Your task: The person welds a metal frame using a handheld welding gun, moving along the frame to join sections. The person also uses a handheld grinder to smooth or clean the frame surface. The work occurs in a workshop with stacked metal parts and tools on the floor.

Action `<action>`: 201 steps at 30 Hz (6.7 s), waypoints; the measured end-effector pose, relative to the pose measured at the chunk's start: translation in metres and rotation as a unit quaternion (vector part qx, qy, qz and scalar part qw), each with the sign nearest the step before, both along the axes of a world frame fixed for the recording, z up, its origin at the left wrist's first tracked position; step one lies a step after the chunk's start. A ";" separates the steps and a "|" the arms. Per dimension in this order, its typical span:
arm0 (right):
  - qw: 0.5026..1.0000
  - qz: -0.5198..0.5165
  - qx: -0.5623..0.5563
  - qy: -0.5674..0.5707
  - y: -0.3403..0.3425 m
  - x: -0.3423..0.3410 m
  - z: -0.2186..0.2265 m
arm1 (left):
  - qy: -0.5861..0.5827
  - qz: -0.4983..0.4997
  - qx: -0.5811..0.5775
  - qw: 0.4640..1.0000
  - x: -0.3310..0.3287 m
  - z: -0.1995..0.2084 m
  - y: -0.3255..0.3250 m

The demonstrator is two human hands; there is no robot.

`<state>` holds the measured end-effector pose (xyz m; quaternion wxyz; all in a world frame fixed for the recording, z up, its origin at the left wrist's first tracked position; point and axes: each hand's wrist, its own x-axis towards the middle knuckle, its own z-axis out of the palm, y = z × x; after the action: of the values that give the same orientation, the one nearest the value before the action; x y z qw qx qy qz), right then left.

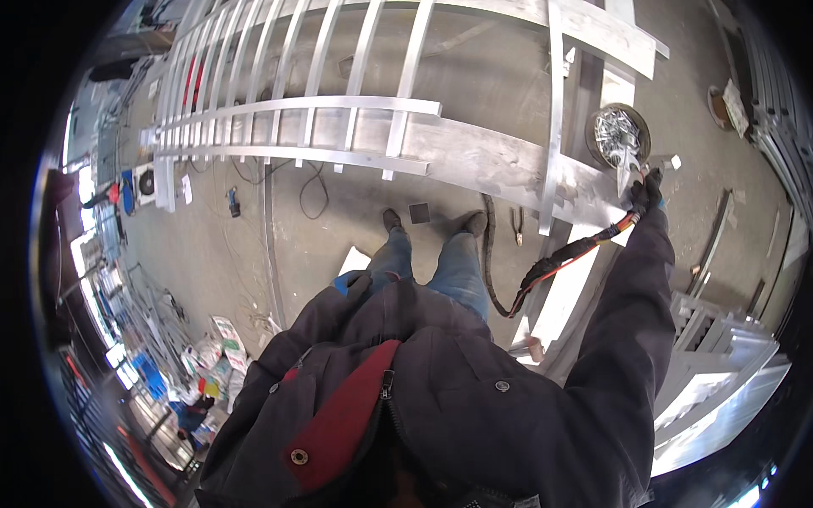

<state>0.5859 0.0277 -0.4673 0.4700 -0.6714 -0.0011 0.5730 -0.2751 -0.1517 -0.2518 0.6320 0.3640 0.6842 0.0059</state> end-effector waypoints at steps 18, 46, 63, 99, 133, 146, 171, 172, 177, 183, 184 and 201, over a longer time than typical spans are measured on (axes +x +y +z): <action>0.895 0.240 -0.091 -0.366 0.031 -0.001 -0.030 | -0.025 0.026 0.036 0.999 -0.003 -0.026 -0.021; 0.611 0.316 -0.343 -0.639 0.064 -0.203 0.159 | -0.025 0.033 0.077 0.996 -0.009 0.024 0.021; 0.649 0.453 0.255 -0.555 -0.092 -0.730 0.296 | -0.372 0.108 -0.046 0.921 -0.051 0.029 0.216; 0.985 -0.065 -0.104 0.121 -0.037 -0.900 0.107 | 0.159 -0.431 0.668 0.586 -0.162 -0.121 0.412; 0.995 0.005 -0.040 0.090 -0.002 -0.878 0.091 | 0.204 -0.460 0.678 0.536 -0.170 -0.136 0.412; 0.998 0.042 -0.047 0.001 -0.005 -0.881 0.083 | 0.173 -0.458 0.677 0.549 -0.165 -0.138 0.412; 0.991 -0.033 0.060 0.111 -0.018 -0.881 0.071 | 0.163 -0.494 0.631 0.576 -0.155 -0.115 0.400; 0.993 -0.031 0.052 0.099 -0.018 -0.884 0.071 | 0.164 -0.496 0.626 0.579 -0.154 -0.115 0.400; 0.997 -0.003 0.035 0.075 -0.017 -0.882 0.066 | 0.160 -0.499 0.621 0.583 -0.151 -0.112 0.397; 0.994 -0.010 0.048 0.095 -0.014 -0.881 0.070 | 0.155 -0.511 0.634 0.560 -0.149 -0.112 0.395; 0.998 -0.013 0.027 0.054 -0.013 -0.882 0.072 | 0.153 -0.510 0.636 0.559 -0.149 -0.112 0.395; 0.982 0.024 0.055 0.178 -0.015 -0.863 0.070 | 0.188 -0.515 0.644 0.534 -0.146 -0.113 0.394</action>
<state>-0.2771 0.0125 -0.3978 0.4852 -0.5319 0.0353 0.6931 -0.4215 0.2424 -0.3647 -0.0223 0.9546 0.2930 0.0498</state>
